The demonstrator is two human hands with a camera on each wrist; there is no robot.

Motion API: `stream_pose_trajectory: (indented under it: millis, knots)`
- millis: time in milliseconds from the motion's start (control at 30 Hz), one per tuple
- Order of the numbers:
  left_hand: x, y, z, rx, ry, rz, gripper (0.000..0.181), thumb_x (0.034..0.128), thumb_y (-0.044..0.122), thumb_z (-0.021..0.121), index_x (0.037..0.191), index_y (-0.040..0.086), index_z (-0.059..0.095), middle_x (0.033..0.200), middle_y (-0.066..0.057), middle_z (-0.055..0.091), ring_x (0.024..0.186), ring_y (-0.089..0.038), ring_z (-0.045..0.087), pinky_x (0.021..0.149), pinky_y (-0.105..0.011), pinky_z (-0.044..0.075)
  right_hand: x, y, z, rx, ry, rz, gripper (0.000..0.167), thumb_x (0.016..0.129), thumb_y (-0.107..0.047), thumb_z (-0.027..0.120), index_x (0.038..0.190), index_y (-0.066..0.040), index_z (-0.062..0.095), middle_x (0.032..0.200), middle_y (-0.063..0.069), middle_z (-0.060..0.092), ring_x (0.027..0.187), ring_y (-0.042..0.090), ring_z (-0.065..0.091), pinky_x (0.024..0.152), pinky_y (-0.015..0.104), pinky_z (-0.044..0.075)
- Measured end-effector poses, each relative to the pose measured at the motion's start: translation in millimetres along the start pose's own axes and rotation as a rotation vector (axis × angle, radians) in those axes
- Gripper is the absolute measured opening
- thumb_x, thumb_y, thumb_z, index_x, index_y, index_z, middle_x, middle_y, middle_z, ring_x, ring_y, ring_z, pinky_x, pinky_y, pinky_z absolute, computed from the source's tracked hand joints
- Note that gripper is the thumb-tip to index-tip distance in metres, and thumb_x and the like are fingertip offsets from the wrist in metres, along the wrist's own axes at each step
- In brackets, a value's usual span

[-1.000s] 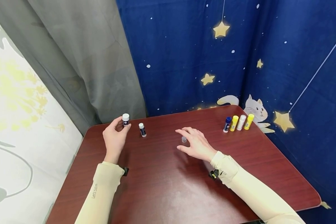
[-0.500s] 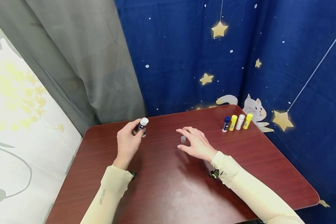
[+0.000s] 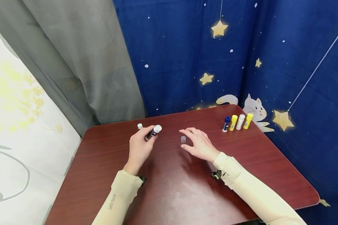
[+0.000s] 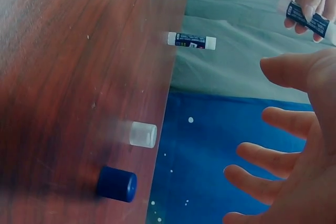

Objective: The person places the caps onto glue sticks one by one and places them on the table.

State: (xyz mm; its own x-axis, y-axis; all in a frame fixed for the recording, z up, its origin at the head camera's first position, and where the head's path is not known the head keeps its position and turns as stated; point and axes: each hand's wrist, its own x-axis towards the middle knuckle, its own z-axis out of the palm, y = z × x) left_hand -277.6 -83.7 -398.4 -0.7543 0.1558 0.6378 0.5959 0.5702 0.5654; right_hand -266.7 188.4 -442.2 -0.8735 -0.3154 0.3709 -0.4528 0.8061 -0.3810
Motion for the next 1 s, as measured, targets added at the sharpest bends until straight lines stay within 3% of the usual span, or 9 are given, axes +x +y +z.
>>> stream_pose_trajectory:
  millis: [333, 733, 1000]
  knots:
    - [-6.3, -0.8, 0.1, 0.007, -0.004, -0.035, 0.035, 0.0839, 0.010, 0.083, 0.116, 0.024, 0.075, 0.093, 0.008, 0.068, 0.067, -0.017, 0.057, 0.062, -0.031, 0.046, 39.7, 17, -13, -0.084, -0.093, -0.032, 0.036, 0.093, -0.031, 0.068, 0.129, -0.024, 0.068, 0.118, 0.002, 0.067, 0.110, 0.023, 0.059, 0.095, 0.051, 0.039]
    - [-16.0, -1.8, 2.1, 0.006, -0.006, -0.040, 0.036, 0.0835, 0.008, 0.083, 0.117, 0.018, 0.075, 0.101, 0.005, 0.072, 0.067, -0.011, 0.057, 0.062, -0.032, 0.049, 65.6, 47, 12, -0.182, -0.208, 0.007, 0.035, 0.090, -0.031, 0.073, 0.124, -0.024, 0.071, 0.118, 0.003, 0.069, 0.107, 0.028, 0.062, 0.096, 0.058, 0.038]
    - [-18.7, -2.4, 4.0, 0.023, -0.014, -0.071, 0.034, 0.0843, 0.009, 0.082, 0.116, 0.021, 0.076, 0.101, 0.008, 0.071, 0.067, -0.008, 0.056, 0.063, -0.031, 0.048, 75.2, 53, 30, -0.242, -0.302, -0.034, 0.037, 0.085, -0.034, 0.078, 0.120, -0.024, 0.074, 0.108, 0.000, 0.073, 0.103, 0.026, 0.063, 0.093, 0.059, 0.035]
